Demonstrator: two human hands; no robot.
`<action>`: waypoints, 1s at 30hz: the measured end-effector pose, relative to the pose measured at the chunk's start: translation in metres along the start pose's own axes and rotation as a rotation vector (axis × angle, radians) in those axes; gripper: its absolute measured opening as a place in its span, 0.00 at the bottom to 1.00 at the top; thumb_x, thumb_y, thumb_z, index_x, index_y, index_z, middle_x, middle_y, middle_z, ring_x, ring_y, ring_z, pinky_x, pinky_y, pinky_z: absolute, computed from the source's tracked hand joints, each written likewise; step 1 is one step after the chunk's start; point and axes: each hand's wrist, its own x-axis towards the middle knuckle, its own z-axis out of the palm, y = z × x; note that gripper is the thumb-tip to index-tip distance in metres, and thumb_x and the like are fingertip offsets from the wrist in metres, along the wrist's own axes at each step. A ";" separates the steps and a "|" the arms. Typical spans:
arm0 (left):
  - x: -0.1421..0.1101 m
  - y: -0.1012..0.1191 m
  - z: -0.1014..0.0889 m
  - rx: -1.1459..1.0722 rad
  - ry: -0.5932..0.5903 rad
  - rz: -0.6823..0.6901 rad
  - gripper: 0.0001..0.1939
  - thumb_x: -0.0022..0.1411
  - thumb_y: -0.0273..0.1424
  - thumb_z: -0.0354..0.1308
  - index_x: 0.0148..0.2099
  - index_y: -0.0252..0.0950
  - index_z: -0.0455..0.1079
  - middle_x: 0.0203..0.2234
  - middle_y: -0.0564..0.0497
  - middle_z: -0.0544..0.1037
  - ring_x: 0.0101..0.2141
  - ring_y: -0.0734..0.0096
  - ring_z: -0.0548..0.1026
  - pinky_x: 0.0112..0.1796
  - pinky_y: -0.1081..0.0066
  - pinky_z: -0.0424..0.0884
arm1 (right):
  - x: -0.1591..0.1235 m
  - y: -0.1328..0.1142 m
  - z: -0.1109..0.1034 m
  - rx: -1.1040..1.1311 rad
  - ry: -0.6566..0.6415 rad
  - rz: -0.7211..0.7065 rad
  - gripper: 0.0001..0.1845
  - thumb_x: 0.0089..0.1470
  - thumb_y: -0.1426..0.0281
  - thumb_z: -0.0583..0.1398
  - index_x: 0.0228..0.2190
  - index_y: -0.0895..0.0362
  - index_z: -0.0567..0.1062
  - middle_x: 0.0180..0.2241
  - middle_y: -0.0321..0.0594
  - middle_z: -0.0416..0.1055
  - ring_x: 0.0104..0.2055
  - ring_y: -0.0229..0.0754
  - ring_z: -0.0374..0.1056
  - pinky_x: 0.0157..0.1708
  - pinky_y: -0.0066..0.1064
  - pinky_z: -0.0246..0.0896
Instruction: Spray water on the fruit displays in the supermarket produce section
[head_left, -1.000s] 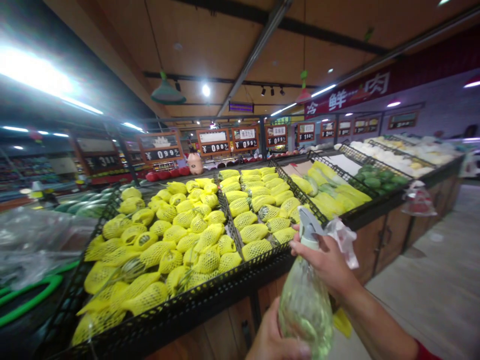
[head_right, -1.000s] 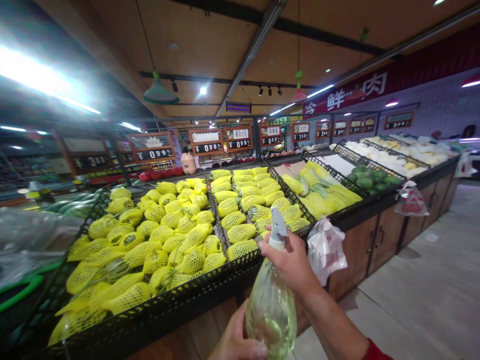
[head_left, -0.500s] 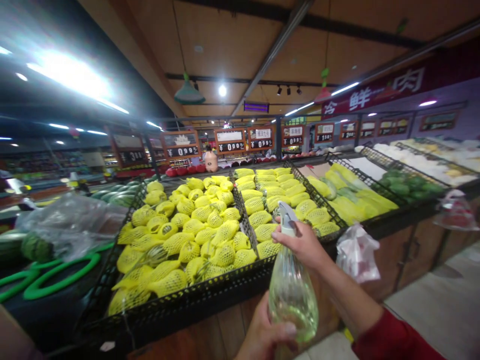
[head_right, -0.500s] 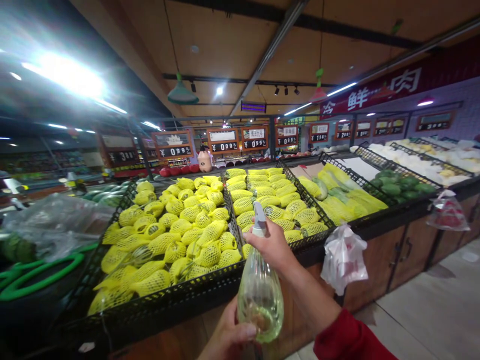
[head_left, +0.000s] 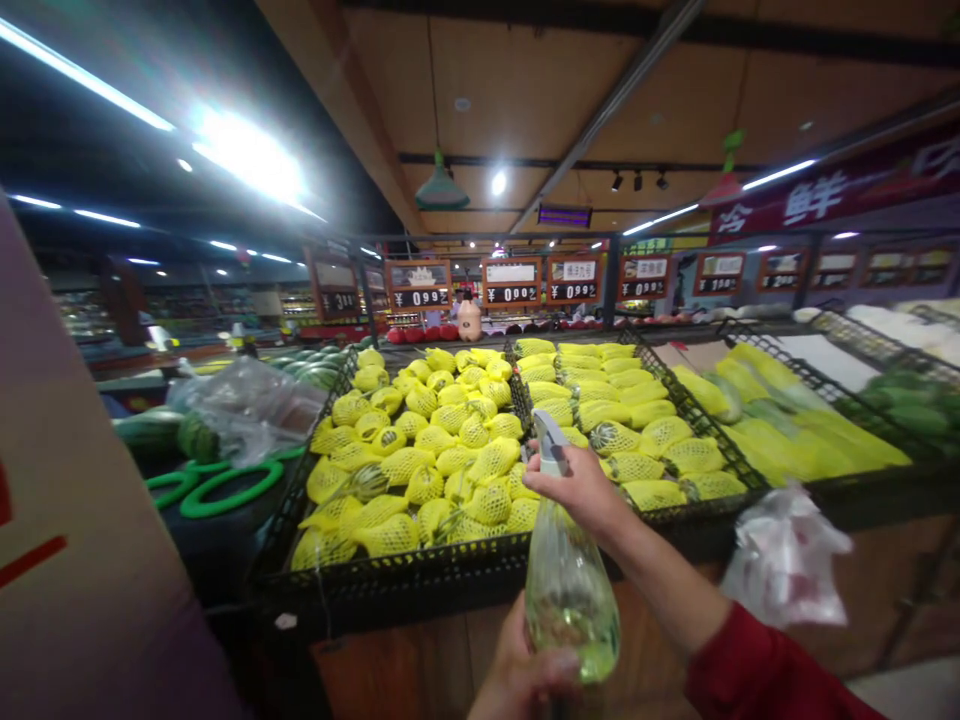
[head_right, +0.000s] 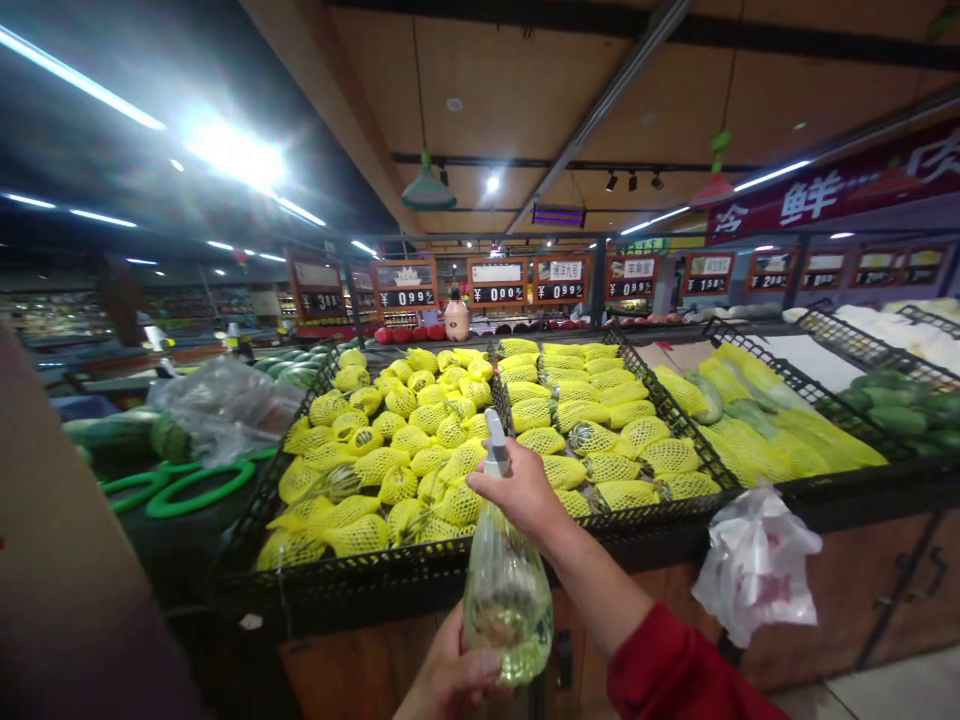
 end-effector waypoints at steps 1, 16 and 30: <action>-0.002 0.001 -0.002 -0.007 0.006 0.007 0.40 0.33 0.40 0.79 0.50 0.34 0.74 0.38 0.45 0.82 0.33 0.71 0.76 0.40 0.69 0.70 | 0.000 -0.001 0.004 0.002 -0.018 0.000 0.12 0.41 0.65 0.68 0.30 0.57 0.78 0.32 0.40 0.78 0.33 0.45 0.73 0.38 0.38 0.67; -0.031 0.006 -0.020 -0.042 0.030 0.083 0.42 0.33 0.38 0.79 0.52 0.31 0.73 0.39 0.43 0.82 0.33 0.70 0.77 0.37 0.70 0.69 | -0.012 -0.013 0.044 0.039 -0.148 0.023 0.14 0.38 0.62 0.71 0.27 0.56 0.78 0.33 0.44 0.80 0.35 0.50 0.74 0.38 0.40 0.68; -0.039 -0.001 -0.030 0.043 -0.043 0.132 0.46 0.33 0.40 0.78 0.54 0.27 0.69 0.41 0.39 0.80 0.34 0.69 0.73 0.36 0.70 0.66 | -0.037 -0.018 0.037 0.066 -0.009 0.049 0.15 0.39 0.61 0.71 0.28 0.57 0.79 0.46 0.50 0.78 0.40 0.51 0.74 0.44 0.42 0.65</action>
